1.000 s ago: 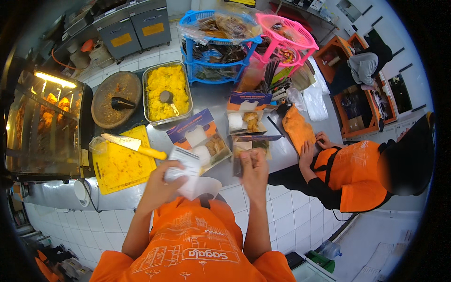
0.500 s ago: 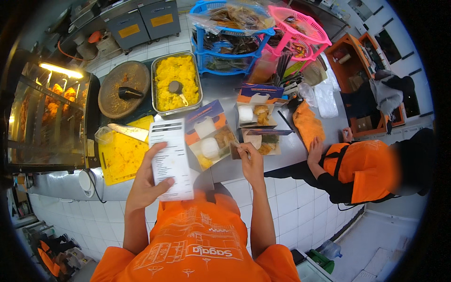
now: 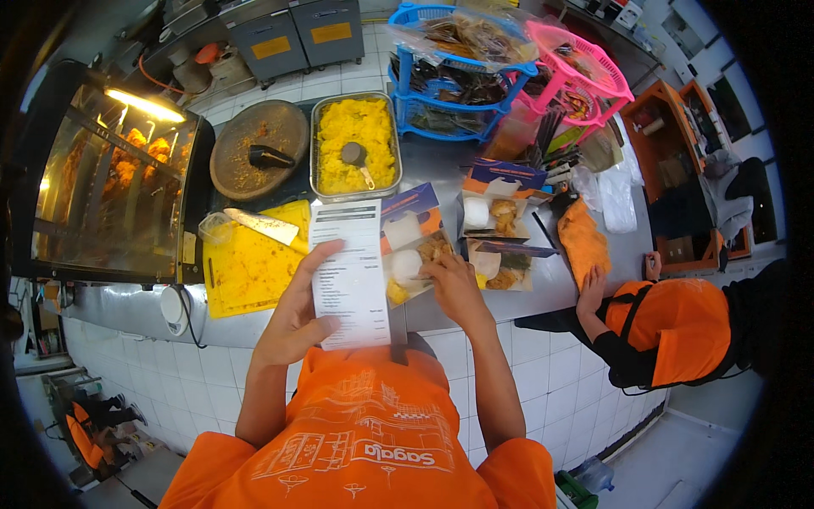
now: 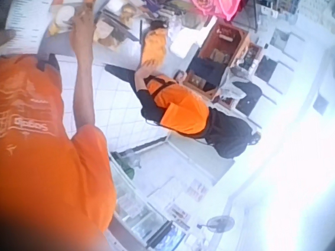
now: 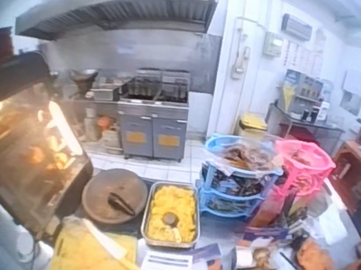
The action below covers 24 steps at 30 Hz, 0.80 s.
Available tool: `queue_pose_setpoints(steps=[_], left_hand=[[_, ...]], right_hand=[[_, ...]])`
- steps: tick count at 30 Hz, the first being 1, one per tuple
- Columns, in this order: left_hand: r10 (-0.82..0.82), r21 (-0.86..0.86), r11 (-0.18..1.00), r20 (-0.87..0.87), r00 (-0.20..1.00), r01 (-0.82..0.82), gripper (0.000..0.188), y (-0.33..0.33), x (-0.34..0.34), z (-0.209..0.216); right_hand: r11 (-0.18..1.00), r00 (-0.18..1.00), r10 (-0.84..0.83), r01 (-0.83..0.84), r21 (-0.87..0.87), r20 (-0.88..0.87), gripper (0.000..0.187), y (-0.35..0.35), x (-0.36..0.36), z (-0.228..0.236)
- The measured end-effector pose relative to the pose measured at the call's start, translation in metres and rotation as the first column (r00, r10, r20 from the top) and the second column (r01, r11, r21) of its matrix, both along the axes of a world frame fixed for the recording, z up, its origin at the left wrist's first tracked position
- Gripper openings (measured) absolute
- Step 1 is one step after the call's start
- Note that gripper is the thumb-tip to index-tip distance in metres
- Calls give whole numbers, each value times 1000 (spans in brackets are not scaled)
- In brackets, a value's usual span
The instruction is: The person assembles takeout orders by placing portions of yellow rice and other food items into takeaway boxes while referencing a printed order list. They use a spoon to scoop rice and a pen to mark items on the list, coordinating with a coworker who handles packaging.
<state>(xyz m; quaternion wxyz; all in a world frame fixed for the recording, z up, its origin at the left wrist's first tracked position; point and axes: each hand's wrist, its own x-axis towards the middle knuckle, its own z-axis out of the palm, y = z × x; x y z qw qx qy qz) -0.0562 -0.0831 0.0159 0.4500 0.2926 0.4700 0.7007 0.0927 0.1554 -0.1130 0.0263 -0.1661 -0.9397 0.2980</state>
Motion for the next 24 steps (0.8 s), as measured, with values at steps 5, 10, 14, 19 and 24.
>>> queue_pose_setpoints(steps=[5, 10, 14, 19, 24], left_hand=[[-29, 46, 998, -62, 998, 32, 86, 6, 0, 5], [-6, -51, 999, -2, 1000, 6, 88, 12, 2, 8], [-22, -26, 999, -11, 1000, 22, 89, 15, 0, 6], [-54, 51, 997, -26, 998, 55, 91, 15, -6, -1], [16, 53, 998, 174, 985, -26, 89, 19, -10, -9]], right_hand=[[989, 999, 19, -24, 147, 31, 23, -6, -1, -16], [985, 999, 39, -40, 170, 13, 21, -8, 0, -36], [980, 999, 34, -32, 197, -7, 18, -8, 2, -40], [987, 999, 25, -30, 156, 35, 19, -6, 4, -31], [983, 979, -153, 136, -127, -136, 24, 5, 8, -13]])
